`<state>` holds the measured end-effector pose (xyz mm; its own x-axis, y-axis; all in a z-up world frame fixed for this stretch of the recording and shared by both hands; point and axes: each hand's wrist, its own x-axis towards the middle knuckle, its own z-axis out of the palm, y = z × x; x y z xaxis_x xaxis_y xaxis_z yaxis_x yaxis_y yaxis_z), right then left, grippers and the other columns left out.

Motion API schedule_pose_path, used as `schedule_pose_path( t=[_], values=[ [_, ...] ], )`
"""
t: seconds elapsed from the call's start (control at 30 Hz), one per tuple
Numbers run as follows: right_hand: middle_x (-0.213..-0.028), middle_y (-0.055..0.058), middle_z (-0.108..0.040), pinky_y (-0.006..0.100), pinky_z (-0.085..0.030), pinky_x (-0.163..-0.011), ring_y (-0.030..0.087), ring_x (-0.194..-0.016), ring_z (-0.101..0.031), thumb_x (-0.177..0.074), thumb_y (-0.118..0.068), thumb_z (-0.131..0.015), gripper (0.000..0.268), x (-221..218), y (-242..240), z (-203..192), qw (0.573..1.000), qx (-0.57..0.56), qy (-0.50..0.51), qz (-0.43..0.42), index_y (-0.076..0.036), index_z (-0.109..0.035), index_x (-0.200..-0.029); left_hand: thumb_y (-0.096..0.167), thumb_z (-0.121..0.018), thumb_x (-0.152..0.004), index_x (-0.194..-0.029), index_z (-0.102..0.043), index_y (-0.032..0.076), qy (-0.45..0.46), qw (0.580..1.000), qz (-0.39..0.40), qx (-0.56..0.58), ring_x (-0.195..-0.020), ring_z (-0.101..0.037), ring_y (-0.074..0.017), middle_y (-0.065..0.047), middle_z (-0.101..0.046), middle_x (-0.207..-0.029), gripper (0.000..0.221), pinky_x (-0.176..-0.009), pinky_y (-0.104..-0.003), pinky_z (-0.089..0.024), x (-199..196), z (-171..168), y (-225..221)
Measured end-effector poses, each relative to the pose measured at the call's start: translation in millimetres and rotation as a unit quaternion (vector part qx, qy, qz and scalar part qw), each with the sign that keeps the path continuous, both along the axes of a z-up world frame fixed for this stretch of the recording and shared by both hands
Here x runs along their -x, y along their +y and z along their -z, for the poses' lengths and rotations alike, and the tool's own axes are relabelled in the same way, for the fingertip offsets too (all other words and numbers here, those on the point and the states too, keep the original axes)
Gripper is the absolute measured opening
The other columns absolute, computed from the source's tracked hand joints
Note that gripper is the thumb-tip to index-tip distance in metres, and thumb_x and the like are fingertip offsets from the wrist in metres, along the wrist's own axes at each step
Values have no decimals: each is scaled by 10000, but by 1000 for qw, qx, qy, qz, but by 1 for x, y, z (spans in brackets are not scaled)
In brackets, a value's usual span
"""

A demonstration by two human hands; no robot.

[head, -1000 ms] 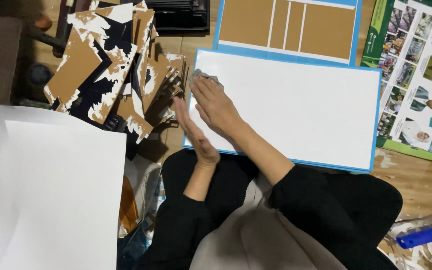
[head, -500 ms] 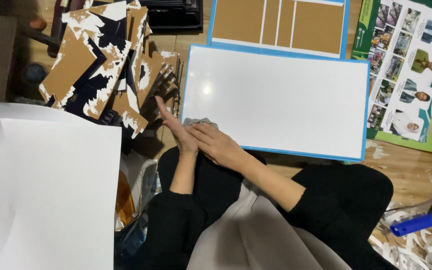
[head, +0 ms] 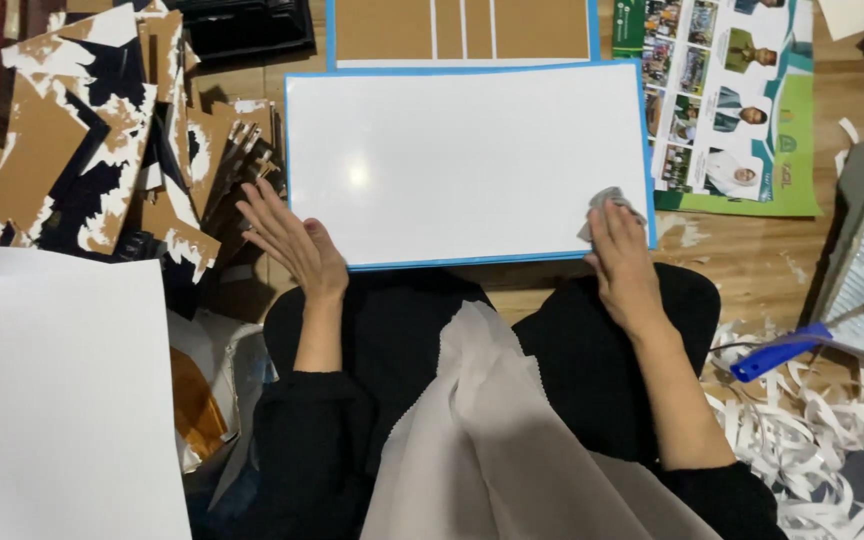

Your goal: Assembling folders by applying glue with a roller, placing paper inserts, smoothing them with a cloth, and trimming edges.

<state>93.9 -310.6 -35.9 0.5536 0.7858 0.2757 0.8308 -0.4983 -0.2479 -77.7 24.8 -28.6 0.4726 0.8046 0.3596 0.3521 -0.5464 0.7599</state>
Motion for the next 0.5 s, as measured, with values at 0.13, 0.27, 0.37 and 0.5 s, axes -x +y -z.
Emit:
schedule_pose_path(
  t=[0.13,0.27,0.37,0.5],
  values=[
    [-1346,209,-394,493,-315,-977,442,-1146,-399,-899,-112,-527,440,-25,-15,14,992,-29,-15,119,-25,-446,-1323,718,-45,-818,-1452,-98,80,30,999,7,-8,-1349,69,-387,-195,-37,-1473,901,-1036,-546,143,0,-5,-1],
    [-945,194,-586,522,-432,-745,426,-898,-574,-737,-70,-726,498,-86,-53,44,917,-55,76,388,-75,-444,-1148,759,-67,-790,-1442,-122,65,81,996,18,-45,-1346,93,-371,-187,-17,-1473,954,-1023,-552,154,-3,2,5],
    [-831,85,-630,472,-453,-670,353,-813,-623,-766,-421,-758,518,-110,-76,47,877,-35,71,474,-230,-408,-1096,678,-208,-860,-1411,-216,28,126,987,55,-88,-1327,60,-395,-254,-99,-1439,852,-985,-552,171,-9,-22,-15],
    [-663,107,-601,424,-452,-635,362,-721,-620,-1045,-560,-498,459,-89,-63,21,906,-103,-11,410,-157,-604,-852,602,-229,-914,-1378,-293,18,153,973,123,-119,-1338,1,-375,-245,-186,-1420,748,-965,-569,160,-28,-38,-41]
  ],
)
